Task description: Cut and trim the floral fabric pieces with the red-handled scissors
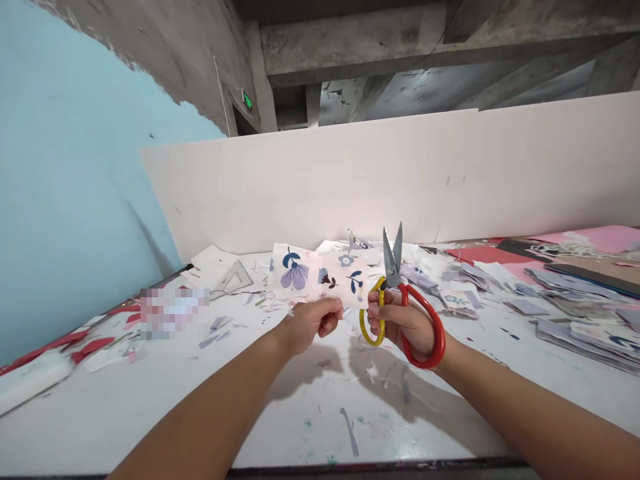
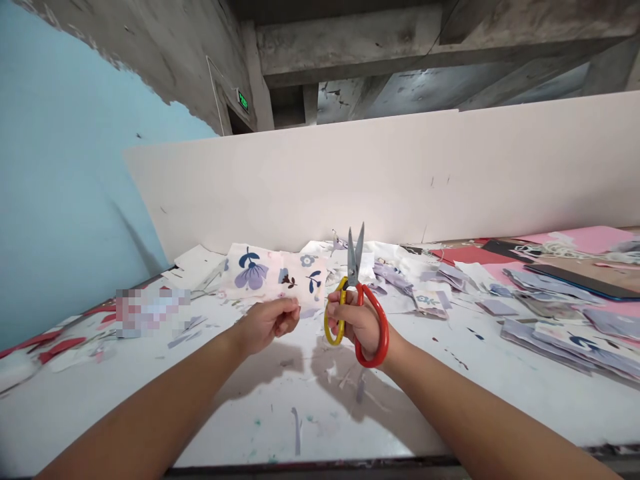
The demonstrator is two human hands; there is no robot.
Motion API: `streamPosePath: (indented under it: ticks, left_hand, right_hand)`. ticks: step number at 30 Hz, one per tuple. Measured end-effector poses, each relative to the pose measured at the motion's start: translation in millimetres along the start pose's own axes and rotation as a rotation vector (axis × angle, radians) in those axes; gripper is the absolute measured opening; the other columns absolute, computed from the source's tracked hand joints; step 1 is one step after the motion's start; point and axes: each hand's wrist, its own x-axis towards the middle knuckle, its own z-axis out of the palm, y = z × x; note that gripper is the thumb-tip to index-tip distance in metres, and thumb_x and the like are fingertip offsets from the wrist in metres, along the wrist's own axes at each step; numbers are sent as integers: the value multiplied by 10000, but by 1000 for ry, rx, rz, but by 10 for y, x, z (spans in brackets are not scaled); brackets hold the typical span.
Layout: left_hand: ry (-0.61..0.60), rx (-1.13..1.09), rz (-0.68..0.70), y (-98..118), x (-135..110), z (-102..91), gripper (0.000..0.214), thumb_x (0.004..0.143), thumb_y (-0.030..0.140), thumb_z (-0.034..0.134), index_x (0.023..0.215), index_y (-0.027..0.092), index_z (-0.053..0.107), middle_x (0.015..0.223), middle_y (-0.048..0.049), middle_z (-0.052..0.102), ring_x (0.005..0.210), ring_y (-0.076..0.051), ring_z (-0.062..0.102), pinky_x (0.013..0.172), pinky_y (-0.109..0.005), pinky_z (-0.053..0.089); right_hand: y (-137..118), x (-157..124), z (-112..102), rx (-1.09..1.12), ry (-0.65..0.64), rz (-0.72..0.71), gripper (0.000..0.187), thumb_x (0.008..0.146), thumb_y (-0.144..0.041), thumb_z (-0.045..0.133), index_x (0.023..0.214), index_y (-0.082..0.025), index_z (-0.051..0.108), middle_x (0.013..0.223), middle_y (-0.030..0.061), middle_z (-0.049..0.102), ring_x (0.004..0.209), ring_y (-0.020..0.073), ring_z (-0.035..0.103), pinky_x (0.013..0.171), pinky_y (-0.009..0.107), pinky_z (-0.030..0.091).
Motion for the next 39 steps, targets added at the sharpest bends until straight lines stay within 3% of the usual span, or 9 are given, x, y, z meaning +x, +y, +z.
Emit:
streamPosePath:
  ticks: [9, 17, 19, 22, 24, 26, 31, 34, 39]
  left_hand:
    - [-132, 114, -14, -50, -10, 82, 307, 783, 452, 431, 665, 180, 508, 469, 58, 363, 467, -77, 299, 494, -230, 255]
    - [-43, -75, -242, 10, 27, 0, 419, 763, 563, 431, 659, 164, 503, 403, 69, 383, 356, -42, 290, 411, -193, 206]
    - [-153, 14, -387, 37, 18, -17, 471, 762, 593, 402, 627, 154, 510, 384, 47, 422, 320, -53, 336, 378, -192, 215]
    - [-482, 118, -522, 69, 1, -28, 546, 773, 612, 352, 663, 126, 576, 434, -18, 538, 330, -99, 468, 349, -206, 278]
    - [-506, 7, -495, 81, 12, -51, 605, 764, 648, 302, 722, 120, 597, 483, -33, 581, 358, -115, 521, 329, -199, 278]
    - [-398, -145, -443, 84, 46, -97, 705, 740, 702, 216, 784, 115, 604, 544, -54, 619, 420, -138, 576, 319, -194, 278]
    - [-299, -218, -591, 79, 128, -211, 848, 670, 769, 145, 721, 63, 614, 571, -116, 632, 448, -183, 597, 308, -220, 293]
    - [-224, -223, -606, 79, 124, -206, 658, 677, 676, 312, 657, 85, 599, 506, -95, 604, 409, -170, 566, 308, -205, 253]
    - [40, -287, -289, 59, 83, -167, 101, 540, 220, 518, 594, 137, 537, 474, -20, 549, 392, -133, 500, 366, -221, 324]
  right_hand:
    - [74, 21, 29, -72, -11, -116, 294, 558, -255, 724, 693, -191, 471, 515, -27, 552, 481, 116, 478, 502, 258, 362]
    - [117, 83, -100, -407, 320, -356, 188, 658, -251, 580, 777, -207, 441, 551, -68, 434, 507, 114, 429, 531, 271, 355]
    - [52, 44, -81, -592, 475, -414, 143, 668, -244, 541, 763, -210, 439, 575, -62, 424, 512, 115, 417, 525, 268, 349]
    - [-31, -29, -25, -770, 631, -515, 101, 664, -217, 503, 736, -208, 433, 618, -38, 453, 532, 123, 427, 521, 263, 352]
    - [-23, -57, -1, -819, 600, -585, 88, 674, -209, 483, 749, -210, 437, 664, -19, 487, 570, 137, 458, 540, 267, 371]
    - [43, -60, 1, -867, 476, -645, 80, 694, -204, 469, 769, -213, 442, 700, -10, 500, 610, 149, 478, 573, 278, 391]
    - [248, -42, -35, -960, 165, -742, 92, 717, -177, 494, 784, -224, 451, 722, -7, 491, 649, 162, 481, 612, 290, 400]
    - [273, -67, -41, -954, 84, -741, 119, 714, -142, 505, 782, -233, 471, 717, -7, 488, 652, 163, 469, 628, 292, 391]
    - [216, -98, -44, -708, 61, -590, 196, 703, -176, 548, 865, -250, 468, 799, -1, 501, 685, 160, 462, 622, 292, 390]
